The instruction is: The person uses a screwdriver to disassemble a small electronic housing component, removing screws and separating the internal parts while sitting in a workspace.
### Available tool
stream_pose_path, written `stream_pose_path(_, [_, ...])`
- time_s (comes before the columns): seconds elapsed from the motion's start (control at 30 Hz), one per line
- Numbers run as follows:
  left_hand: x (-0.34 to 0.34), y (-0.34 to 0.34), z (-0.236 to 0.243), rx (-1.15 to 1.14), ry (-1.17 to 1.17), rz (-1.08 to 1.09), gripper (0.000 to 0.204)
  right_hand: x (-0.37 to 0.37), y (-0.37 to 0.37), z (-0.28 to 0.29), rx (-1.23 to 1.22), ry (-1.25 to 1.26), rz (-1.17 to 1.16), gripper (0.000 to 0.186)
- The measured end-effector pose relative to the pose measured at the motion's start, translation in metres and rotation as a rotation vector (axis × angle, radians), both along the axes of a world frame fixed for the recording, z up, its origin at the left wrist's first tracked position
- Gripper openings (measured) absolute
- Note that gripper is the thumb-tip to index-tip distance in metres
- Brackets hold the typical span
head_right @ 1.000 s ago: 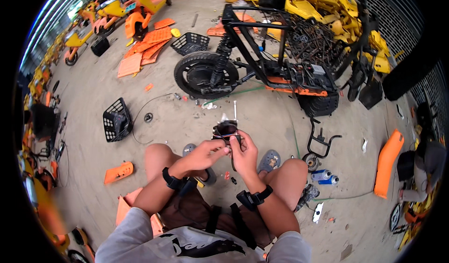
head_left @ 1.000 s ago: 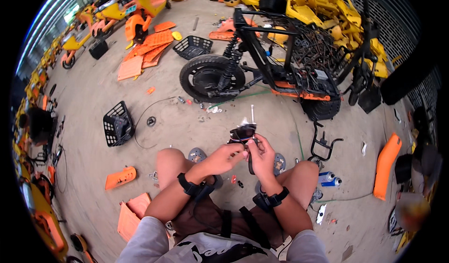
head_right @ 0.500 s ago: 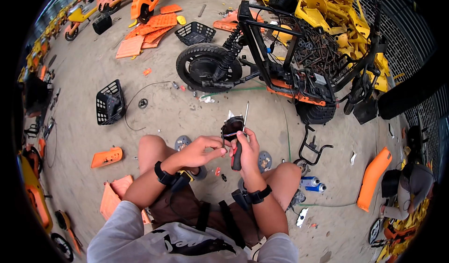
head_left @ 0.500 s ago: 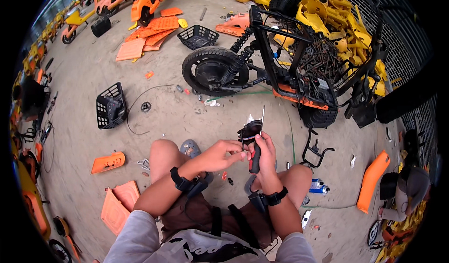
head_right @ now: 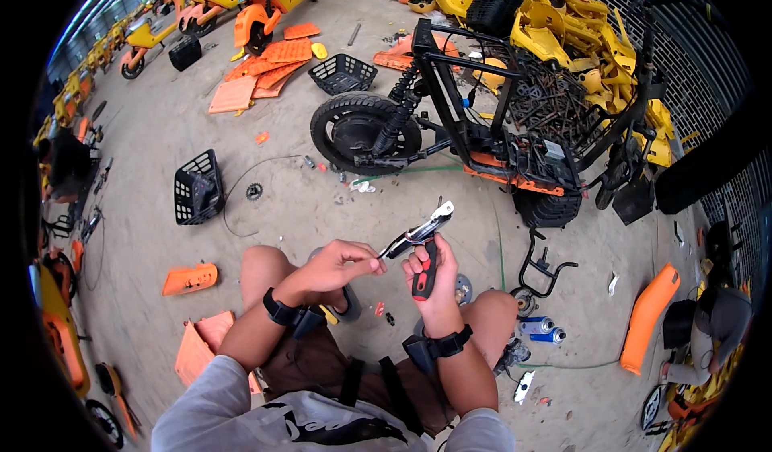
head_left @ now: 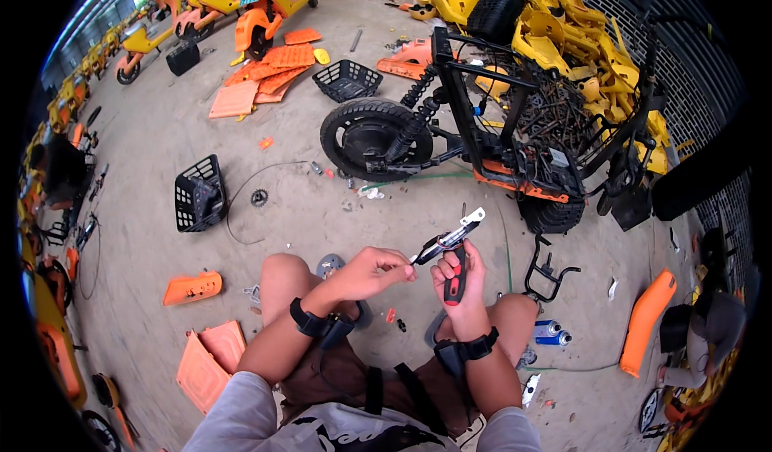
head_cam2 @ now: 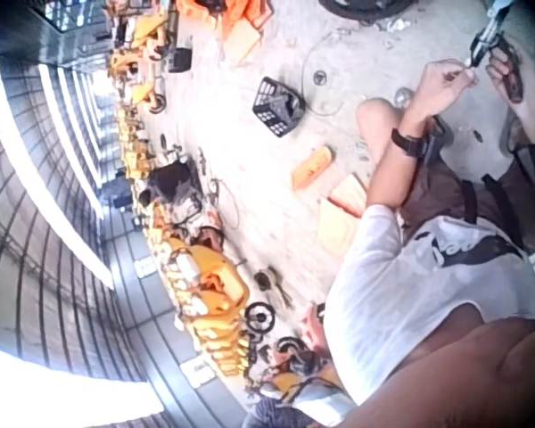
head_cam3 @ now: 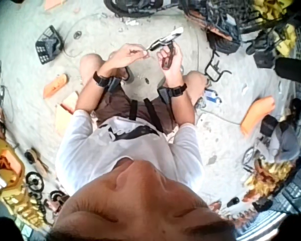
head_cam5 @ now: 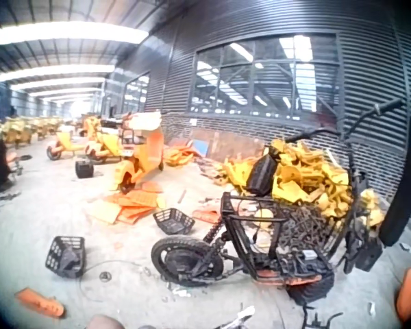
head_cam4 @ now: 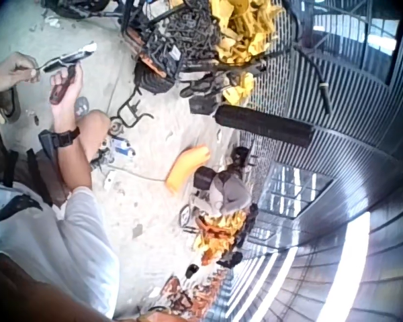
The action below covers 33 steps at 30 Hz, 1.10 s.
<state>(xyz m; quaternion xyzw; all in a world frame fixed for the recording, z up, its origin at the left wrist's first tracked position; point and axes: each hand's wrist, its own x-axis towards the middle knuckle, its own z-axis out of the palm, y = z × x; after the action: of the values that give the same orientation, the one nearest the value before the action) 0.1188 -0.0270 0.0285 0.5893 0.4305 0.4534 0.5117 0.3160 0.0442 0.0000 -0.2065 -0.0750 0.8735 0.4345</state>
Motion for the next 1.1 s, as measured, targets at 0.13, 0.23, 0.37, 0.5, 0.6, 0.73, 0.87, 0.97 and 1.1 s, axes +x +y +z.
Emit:
stream_pose_path(0.13, [0.008, -0.001, -0.005, 0.146, 0.187, -0.033, 0.018, -0.003, -0.006, 0.007, -0.027, -0.047, -0.062, 0.02])
stream_pose_path(0.23, [0.012, 0.001, -0.006, 0.132, 0.172, -0.021, 0.018, -0.004, -0.009, -0.003, 0.098, -0.203, -0.088, 0.019])
stream_pose_path(0.37, [0.013, 0.001, -0.001, 0.089, 0.246, -0.013, 0.017, -0.015, -0.023, -0.004, 0.245, -0.508, -0.176, 0.035])
stream_pose_path(0.5, [0.019, 0.001, 0.004, 0.14, 0.441, -0.03, 0.015, -0.022, -0.033, -0.004, 0.287, -0.641, -0.256, 0.041])
stream_pose_path(0.6, [0.022, 0.004, -0.018, 0.244, 0.377, 0.193, 0.015, -0.027, -0.033, -0.013, 0.403, -0.749, -0.293, 0.039])
stream_pose_path(0.73, [0.019, 0.009, -0.021, 0.125, 0.296, 0.337, 0.017, -0.024, -0.04, -0.017, 0.429, -0.748, -0.097, 0.035])
stream_pose_path(0.87, [0.014, 0.016, -0.023, 0.106, 0.269, 0.318, 0.022, -0.028, -0.051, -0.03, 0.521, -0.745, 0.02, 0.027])
stream_pose_path(0.97, [0.009, 0.015, -0.035, 0.091, 0.227, 0.291, 0.021, -0.028, -0.048, -0.029, 0.531, -0.7, 0.059, 0.025])
stream_pose_path(1.1, [0.01, 0.016, -0.035, -0.023, 0.119, 0.254, 0.02, -0.018, -0.045, -0.022, 0.533, -0.714, 0.124, 0.027])
